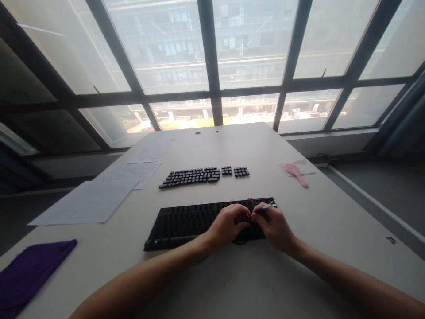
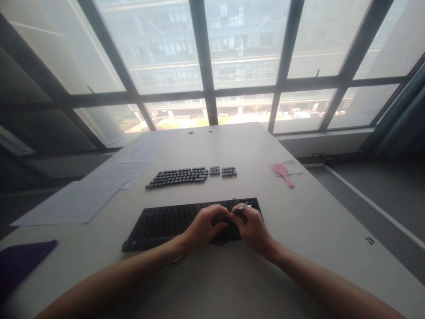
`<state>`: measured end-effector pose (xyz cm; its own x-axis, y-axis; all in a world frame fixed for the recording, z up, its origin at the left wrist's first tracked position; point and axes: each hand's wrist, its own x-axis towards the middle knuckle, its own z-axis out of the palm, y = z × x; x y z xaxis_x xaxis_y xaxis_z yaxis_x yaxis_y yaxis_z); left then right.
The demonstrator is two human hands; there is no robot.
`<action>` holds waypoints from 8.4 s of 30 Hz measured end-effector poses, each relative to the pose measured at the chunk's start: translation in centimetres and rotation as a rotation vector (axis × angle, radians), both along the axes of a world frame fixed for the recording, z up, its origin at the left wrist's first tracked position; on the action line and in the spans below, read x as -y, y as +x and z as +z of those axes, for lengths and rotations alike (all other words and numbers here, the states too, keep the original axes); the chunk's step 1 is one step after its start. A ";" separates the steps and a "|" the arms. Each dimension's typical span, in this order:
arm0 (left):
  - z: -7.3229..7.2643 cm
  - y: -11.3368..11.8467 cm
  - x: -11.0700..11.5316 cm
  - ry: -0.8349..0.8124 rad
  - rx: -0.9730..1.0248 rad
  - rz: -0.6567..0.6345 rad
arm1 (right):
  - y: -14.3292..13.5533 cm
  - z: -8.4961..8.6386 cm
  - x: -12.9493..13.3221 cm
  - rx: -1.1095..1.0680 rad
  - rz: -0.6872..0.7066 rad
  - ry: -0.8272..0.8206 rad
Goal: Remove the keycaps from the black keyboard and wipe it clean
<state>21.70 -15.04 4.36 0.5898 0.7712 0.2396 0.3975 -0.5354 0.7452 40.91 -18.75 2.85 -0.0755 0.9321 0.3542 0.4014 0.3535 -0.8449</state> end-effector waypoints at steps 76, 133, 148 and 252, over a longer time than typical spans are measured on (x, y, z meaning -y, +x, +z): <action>0.0 4.6 0.0 0.159 -0.279 -0.124 | 4.3 -0.2 0.8 0.112 0.138 0.029; 2.0 3.8 -7.2 0.337 -0.239 0.156 | 6.5 0.4 0.2 -0.190 -0.002 -0.195; -0.3 6.2 0.0 0.141 -0.124 0.005 | 5.9 1.1 0.8 0.186 0.207 -0.047; -0.5 5.6 0.3 0.136 0.238 0.036 | 3.9 0.1 1.1 -0.351 -0.182 -0.101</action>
